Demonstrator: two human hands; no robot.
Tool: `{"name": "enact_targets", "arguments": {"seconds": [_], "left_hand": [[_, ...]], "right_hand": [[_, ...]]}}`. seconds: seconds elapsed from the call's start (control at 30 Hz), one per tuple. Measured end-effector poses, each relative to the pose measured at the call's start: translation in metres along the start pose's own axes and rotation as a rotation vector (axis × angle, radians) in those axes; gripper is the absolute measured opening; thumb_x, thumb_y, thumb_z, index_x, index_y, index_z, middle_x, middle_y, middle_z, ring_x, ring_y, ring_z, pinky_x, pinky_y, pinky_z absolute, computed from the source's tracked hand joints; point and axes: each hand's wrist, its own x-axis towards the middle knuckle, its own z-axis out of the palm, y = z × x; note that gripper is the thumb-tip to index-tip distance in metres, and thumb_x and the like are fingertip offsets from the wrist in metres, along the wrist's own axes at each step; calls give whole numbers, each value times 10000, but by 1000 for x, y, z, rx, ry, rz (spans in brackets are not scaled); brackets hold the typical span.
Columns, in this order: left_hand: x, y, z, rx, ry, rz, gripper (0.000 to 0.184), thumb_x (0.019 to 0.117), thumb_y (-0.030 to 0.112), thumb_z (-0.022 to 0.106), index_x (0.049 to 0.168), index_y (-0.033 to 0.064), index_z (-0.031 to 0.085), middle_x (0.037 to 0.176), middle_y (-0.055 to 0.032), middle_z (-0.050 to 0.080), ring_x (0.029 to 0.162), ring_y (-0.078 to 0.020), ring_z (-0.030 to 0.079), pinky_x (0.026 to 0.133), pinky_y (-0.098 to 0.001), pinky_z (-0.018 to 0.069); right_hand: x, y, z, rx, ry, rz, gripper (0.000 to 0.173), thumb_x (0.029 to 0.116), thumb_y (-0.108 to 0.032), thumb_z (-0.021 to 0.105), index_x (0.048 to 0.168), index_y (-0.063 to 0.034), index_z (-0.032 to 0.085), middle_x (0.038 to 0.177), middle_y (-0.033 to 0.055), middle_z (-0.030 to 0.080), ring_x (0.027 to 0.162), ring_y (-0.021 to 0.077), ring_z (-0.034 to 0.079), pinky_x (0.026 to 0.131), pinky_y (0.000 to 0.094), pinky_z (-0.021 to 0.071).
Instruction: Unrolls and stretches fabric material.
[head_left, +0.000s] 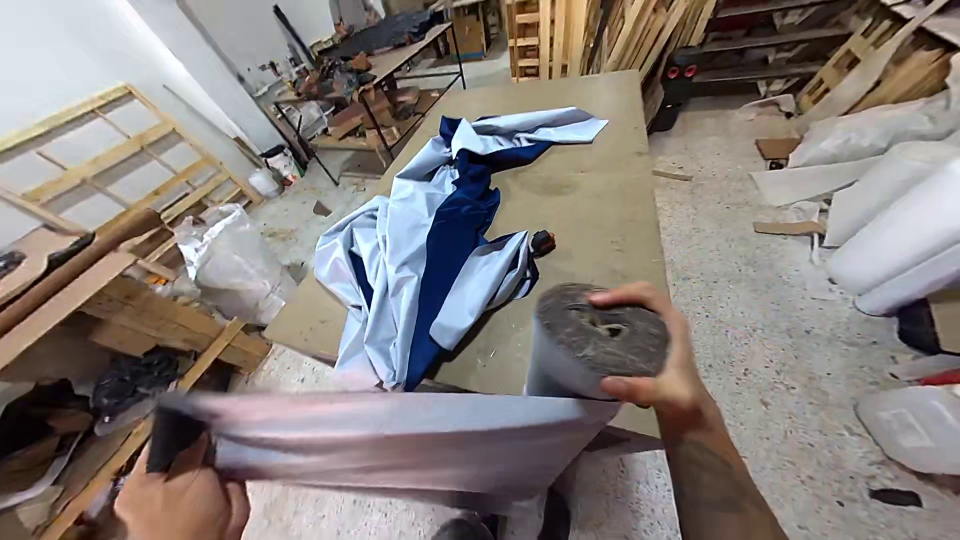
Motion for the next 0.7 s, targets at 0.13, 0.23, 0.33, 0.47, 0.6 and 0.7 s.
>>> {"name": "enact_targets", "arguments": {"seconds": [0.13,0.23,0.33,0.47,0.6,0.7], "left_hand": [[24,-21,4,166,-96,199,222,1006,-8,508,1163,-148,580,1016,-43,666,945,-8,633,908,-243,546],[39,-36,26,88,-130,77,246,1015,-7,462,1220,-110,550,1054,-37,664,952,-42,653,893,-281,570],[50,-33,58,7,-136,37,195,994,-22,511,1164,-63,596,1019,-8,696,941,-59,677,876,-293,590],[59,-35,81,-63,-136,17,224,969,-11,552,1185,-18,607,1051,2,695,963,-71,679,887,-302,589],[59,-32,91,-315,-242,-140,180,1075,100,450,1226,133,542,1066,66,666,984,-65,664,918,-283,572],[57,-31,92,-281,-348,-79,213,1042,58,454,1136,185,597,997,108,683,900,-41,667,819,-270,588]], "right_hand": [[43,49,8,457,-342,-9,788,673,-598,873,1243,-102,649,1192,66,682,1064,168,664,901,366,593],[60,77,13,587,-510,3,846,682,-693,805,1270,-108,641,1210,62,676,1092,163,654,930,350,573],[68,52,-2,384,-514,0,814,746,-733,708,1203,-60,681,1405,172,607,1307,355,566,1080,531,501],[64,-58,1,-520,-307,54,750,880,-680,625,1388,-128,602,1497,53,547,1377,249,526,1116,495,500],[49,-68,52,-1038,-405,122,1078,672,-776,752,1544,-213,460,1613,97,402,1455,322,415,1146,556,417],[42,-56,52,-1051,-479,163,1119,664,-615,851,1586,-190,382,1587,157,417,1410,381,449,1120,591,410]]}}
